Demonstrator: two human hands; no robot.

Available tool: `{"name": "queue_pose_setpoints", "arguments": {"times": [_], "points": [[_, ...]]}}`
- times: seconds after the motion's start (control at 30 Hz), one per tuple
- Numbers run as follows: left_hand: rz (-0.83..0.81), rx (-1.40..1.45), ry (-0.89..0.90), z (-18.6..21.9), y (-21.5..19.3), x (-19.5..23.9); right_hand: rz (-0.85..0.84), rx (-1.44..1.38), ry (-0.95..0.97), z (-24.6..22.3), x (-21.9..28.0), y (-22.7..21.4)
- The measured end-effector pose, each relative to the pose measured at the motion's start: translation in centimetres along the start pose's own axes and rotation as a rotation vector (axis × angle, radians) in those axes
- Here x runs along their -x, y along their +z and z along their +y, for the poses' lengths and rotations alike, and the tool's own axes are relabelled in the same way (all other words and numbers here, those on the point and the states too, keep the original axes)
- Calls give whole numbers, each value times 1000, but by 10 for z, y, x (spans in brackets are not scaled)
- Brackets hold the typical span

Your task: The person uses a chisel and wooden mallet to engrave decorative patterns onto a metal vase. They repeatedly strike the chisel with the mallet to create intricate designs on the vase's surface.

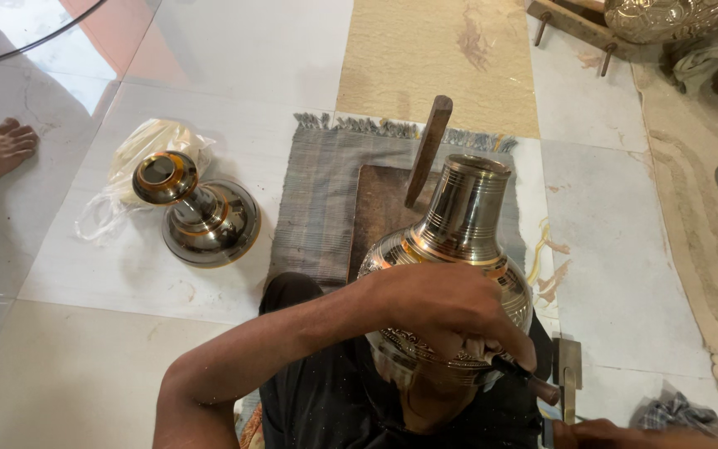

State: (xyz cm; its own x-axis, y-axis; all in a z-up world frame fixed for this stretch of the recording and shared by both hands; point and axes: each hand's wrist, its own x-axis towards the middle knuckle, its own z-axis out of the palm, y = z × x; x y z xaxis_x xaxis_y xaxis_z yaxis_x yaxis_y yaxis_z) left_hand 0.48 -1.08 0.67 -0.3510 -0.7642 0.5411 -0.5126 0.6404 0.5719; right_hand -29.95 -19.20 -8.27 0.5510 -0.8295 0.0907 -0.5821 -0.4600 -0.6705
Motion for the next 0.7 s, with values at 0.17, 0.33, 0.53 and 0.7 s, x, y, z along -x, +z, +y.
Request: {"name": "queue_pose_setpoints", "arguments": {"times": [0.17,0.33,0.53,0.7], "points": [[-138,-68,-127,-1,-3,-2,3,-7,16,-1,8,4],[-136,-65,-123,0,-1,-5,-10,-10,29,-1,16,5],[-134,-91,-104,-2,-3,-5,-24,0,35,0,21,6],[-147,-130,-111,-3,3,-7,-30,5,49,3,25,5]]}}
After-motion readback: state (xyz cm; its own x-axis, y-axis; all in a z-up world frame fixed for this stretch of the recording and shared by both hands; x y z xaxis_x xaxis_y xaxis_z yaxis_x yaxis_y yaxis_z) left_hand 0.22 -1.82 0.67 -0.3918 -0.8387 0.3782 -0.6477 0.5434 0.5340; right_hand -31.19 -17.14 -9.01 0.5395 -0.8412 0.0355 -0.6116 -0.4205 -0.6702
